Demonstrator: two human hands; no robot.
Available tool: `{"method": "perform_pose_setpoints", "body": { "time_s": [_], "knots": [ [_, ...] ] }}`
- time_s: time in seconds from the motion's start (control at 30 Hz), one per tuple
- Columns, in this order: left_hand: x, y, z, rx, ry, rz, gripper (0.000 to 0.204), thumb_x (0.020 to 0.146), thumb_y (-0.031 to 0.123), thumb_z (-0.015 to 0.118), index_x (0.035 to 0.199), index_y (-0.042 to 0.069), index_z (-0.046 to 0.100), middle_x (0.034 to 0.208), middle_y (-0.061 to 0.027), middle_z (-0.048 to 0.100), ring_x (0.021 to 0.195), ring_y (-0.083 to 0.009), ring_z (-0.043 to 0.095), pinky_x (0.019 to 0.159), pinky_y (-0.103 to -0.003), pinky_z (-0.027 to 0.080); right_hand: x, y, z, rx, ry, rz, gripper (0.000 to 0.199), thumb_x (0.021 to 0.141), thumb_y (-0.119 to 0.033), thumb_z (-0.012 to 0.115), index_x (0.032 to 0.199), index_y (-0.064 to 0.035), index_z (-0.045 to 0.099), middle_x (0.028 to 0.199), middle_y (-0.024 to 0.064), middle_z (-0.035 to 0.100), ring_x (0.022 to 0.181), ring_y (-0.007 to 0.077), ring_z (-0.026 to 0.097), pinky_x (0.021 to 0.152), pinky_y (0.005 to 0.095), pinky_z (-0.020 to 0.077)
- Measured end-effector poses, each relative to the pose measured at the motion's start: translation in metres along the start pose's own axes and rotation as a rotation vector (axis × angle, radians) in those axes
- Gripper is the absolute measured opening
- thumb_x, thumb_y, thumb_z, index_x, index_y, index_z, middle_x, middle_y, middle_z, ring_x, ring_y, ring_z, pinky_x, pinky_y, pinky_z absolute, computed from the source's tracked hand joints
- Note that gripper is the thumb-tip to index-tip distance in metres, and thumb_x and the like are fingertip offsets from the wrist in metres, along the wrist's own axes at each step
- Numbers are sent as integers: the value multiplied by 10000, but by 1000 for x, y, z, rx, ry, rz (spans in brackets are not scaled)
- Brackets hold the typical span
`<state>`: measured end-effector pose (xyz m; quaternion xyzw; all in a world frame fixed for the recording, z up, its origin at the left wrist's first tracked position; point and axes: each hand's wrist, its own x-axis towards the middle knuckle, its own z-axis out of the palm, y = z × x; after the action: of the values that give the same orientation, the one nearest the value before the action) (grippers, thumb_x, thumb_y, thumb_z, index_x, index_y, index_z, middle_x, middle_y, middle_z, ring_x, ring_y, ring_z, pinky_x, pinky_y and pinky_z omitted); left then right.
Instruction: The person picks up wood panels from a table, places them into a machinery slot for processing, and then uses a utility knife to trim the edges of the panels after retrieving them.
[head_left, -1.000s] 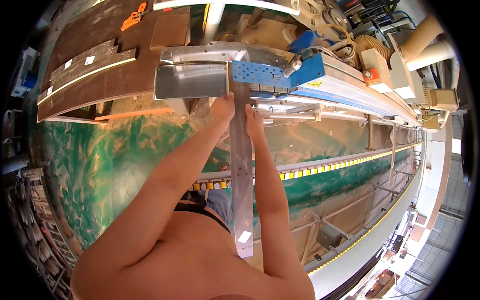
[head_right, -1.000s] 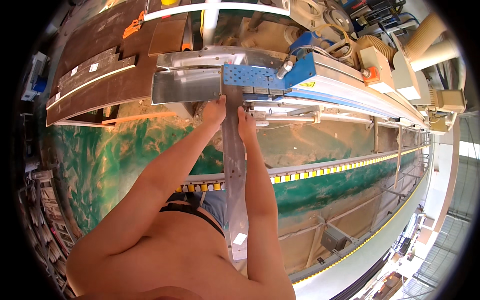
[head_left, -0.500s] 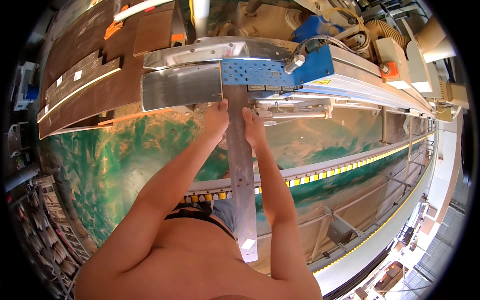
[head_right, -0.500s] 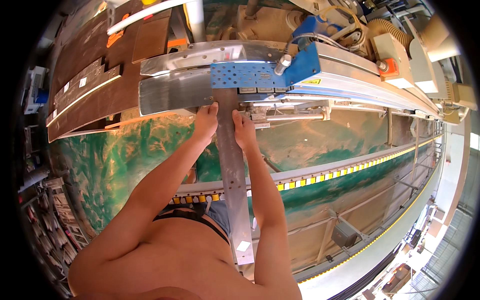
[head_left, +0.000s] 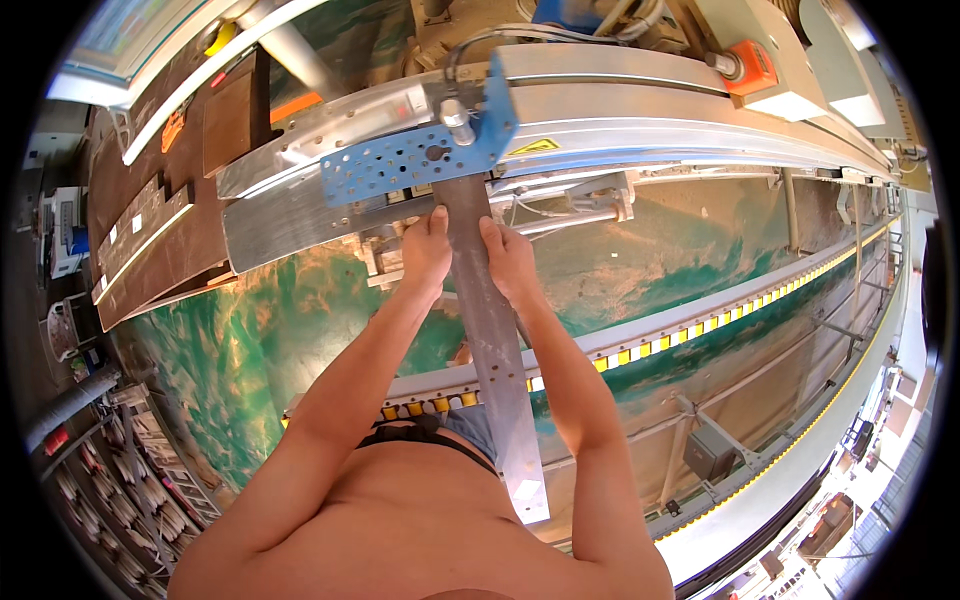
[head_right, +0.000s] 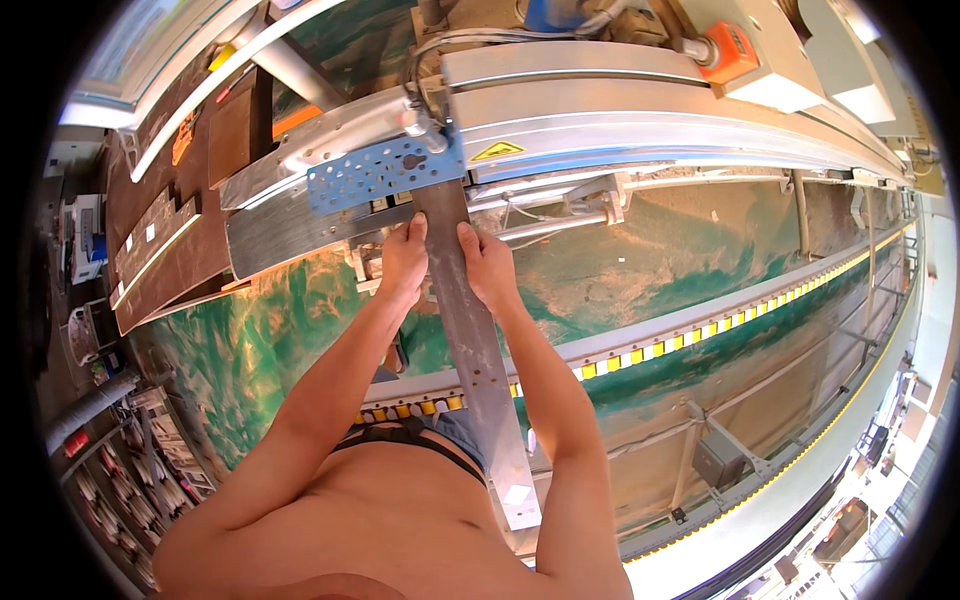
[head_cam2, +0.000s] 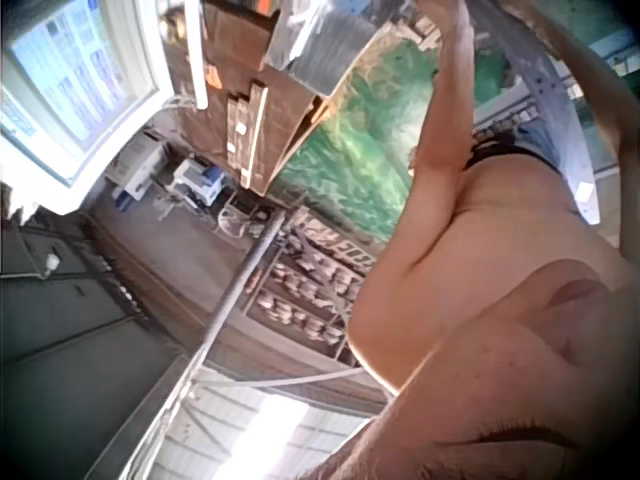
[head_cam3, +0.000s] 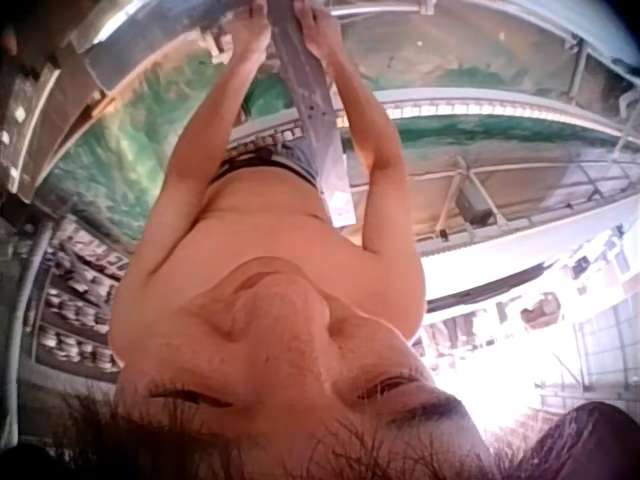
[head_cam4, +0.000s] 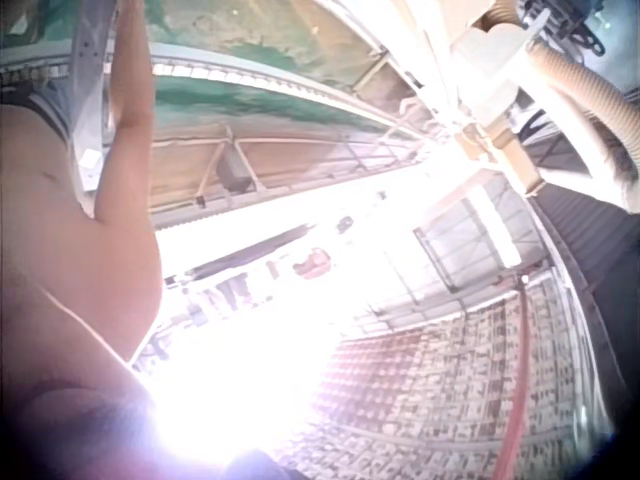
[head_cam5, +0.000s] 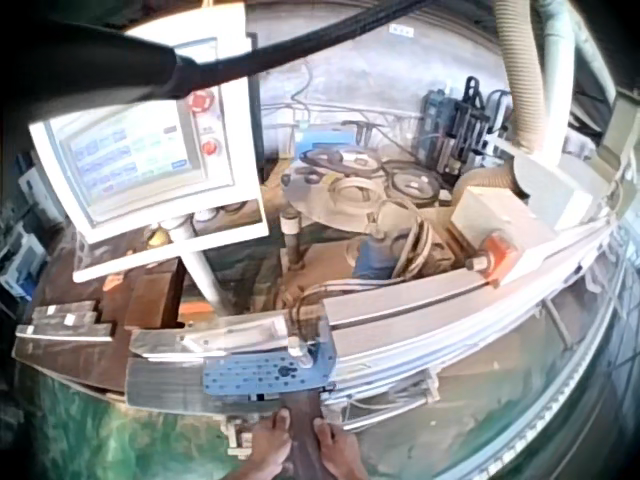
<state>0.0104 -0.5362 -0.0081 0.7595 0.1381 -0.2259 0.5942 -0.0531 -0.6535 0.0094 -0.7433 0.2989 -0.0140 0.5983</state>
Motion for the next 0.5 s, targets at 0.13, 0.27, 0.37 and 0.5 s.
{"method": "perform_pose_setpoints", "body": {
  "time_s": [0.13, 0.27, 0.37, 0.5],
  "knots": [
    [-6, 12, 26, -8, -6, 26, 413, 949, 328, 465, 874, -52, 608, 690, -117, 563, 641, -204, 483, 621, -362, 393, 12, 8, -26, -102, -20, 19, 507, 915, -442, 483, 833, 40, 616, 660, 150, 567, 638, 216, 527, 626, 348, 421],
    [-10, 18, 60, 20, 42, 64, 400, 946, 318, 470, 896, -53, 613, 723, -139, 585, 659, -219, 495, 646, -366, 405, 21, 10, -54, -78, 8, 9, 529, 907, -459, 477, 756, 37, 576, 618, 202, 532, 595, 339, 519, 583, 408, 403],
    [-9, 23, 83, 37, 25, 108, 388, 945, 307, 470, 917, -51, 617, 754, -159, 598, 684, -234, 517, 666, -372, 415, 30, 15, -78, -80, 11, -13, 529, 907, -457, 479, 820, 46, 616, 638, 170, 569, 621, 229, 546, 620, 370, 424],
    [-9, 30, 114, 90, -1, 139, 386, 943, 304, 470, 919, -52, 617, 764, -166, 599, 705, -237, 531, 676, -378, 419, 48, 35, -107, -89, 32, -65, 546, 900, -470, 482, 806, 50, 620, 630, 169, 572, 604, 244, 552, 620, 366, 431]
  ]
}}
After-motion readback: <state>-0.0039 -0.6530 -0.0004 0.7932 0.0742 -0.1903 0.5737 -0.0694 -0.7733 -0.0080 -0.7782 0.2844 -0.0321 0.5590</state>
